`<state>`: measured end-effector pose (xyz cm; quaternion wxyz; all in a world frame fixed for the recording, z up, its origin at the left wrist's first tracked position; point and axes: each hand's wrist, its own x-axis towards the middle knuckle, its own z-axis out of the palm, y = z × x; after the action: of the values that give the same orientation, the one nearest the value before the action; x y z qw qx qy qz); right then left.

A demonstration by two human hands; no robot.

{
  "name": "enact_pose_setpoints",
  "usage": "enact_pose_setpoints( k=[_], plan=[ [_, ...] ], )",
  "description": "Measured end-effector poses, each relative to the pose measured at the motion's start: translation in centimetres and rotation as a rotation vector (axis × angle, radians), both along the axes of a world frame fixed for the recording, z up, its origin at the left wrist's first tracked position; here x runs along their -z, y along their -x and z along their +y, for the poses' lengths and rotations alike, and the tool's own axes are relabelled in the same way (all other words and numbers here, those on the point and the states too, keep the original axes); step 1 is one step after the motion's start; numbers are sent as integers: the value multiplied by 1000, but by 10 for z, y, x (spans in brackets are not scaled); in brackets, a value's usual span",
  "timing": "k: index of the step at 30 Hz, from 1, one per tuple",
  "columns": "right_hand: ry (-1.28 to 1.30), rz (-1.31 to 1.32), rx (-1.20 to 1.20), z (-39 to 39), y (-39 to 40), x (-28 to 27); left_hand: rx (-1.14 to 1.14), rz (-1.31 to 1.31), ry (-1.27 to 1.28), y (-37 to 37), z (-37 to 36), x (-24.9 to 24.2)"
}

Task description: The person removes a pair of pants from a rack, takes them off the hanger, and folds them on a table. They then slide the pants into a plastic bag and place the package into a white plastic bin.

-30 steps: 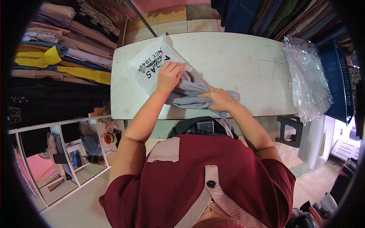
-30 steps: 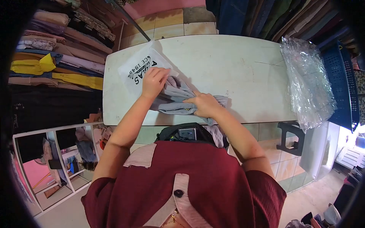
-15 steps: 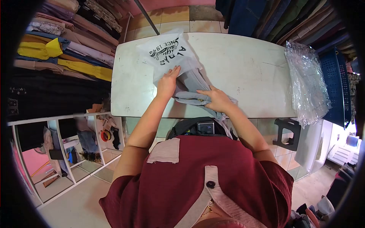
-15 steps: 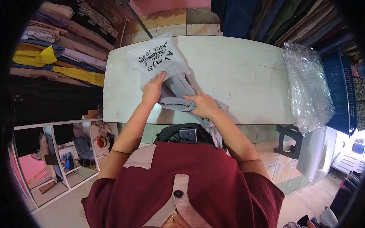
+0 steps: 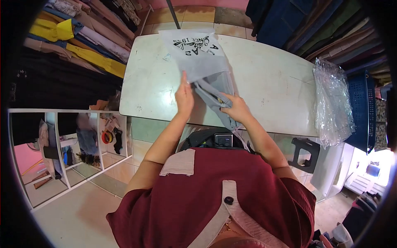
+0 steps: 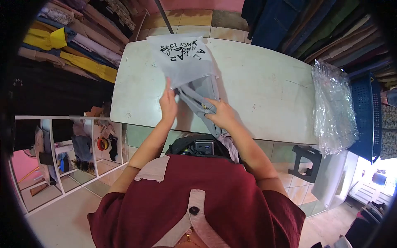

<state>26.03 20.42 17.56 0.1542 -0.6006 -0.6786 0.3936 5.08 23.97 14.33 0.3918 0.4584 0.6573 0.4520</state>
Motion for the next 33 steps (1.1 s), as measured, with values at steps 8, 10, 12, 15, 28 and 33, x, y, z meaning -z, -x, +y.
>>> enact_pose_setpoints(
  k=[8,10,12,15,28,33],
  plan=[
    [-30,148,-25,19,-10,-7,-136,-582,-196,11,18,20],
    [-4,164,-88,16,-8,-11,-275,-1203,229,6,32,13],
    [11,182,-149,17,-5,-17,-29,-1275,210,3,44,39],
    [-106,183,-168,19,-2,-20,194,-1236,102,-17,41,47],
    [7,-55,34,33,25,-22,386,-648,-25,-25,-35,48],
    [-12,-27,98,40,44,-20,350,-652,-86,-19,-48,41]
  ],
)
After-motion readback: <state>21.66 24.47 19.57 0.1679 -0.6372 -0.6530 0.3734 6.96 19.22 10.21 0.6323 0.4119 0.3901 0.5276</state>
